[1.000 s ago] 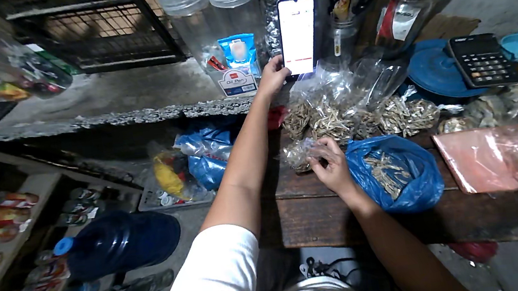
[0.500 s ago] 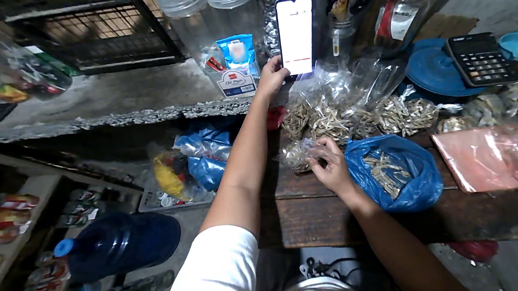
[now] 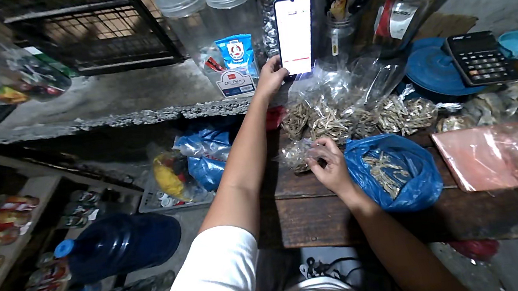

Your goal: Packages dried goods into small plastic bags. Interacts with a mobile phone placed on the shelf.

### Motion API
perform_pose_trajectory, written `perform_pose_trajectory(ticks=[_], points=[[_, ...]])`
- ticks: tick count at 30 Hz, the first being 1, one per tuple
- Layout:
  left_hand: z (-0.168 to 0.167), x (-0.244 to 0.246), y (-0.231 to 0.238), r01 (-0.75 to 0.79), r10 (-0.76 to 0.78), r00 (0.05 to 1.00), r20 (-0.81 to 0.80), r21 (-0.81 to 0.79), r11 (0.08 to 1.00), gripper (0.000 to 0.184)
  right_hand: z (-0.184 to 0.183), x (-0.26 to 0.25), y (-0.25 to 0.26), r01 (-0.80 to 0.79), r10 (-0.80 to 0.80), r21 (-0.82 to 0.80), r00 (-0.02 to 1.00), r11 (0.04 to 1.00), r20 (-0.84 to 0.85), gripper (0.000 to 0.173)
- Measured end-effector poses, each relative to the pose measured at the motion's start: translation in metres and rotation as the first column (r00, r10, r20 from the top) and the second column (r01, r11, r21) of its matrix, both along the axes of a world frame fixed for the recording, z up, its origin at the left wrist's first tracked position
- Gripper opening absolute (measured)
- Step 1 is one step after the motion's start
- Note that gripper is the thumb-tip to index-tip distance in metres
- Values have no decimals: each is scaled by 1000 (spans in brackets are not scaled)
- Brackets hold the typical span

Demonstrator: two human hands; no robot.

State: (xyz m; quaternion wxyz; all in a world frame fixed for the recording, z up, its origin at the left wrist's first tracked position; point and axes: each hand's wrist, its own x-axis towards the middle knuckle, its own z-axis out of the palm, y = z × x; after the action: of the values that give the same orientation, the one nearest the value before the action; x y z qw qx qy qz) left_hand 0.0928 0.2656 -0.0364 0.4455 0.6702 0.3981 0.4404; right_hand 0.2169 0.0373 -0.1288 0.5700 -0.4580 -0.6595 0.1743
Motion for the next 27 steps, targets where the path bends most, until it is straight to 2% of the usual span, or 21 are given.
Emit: perform_pose_trajectory(ticks=[19,27], points=[[-2,0,2,0,0,1000,14,-5,1000,37,1,0,0,-5,5,14,1000,1000,9,22],[0,0,2,-15,15,999,-44,9,1000,39,0,0,1,-3,3,17,1000,1000,7,22]])
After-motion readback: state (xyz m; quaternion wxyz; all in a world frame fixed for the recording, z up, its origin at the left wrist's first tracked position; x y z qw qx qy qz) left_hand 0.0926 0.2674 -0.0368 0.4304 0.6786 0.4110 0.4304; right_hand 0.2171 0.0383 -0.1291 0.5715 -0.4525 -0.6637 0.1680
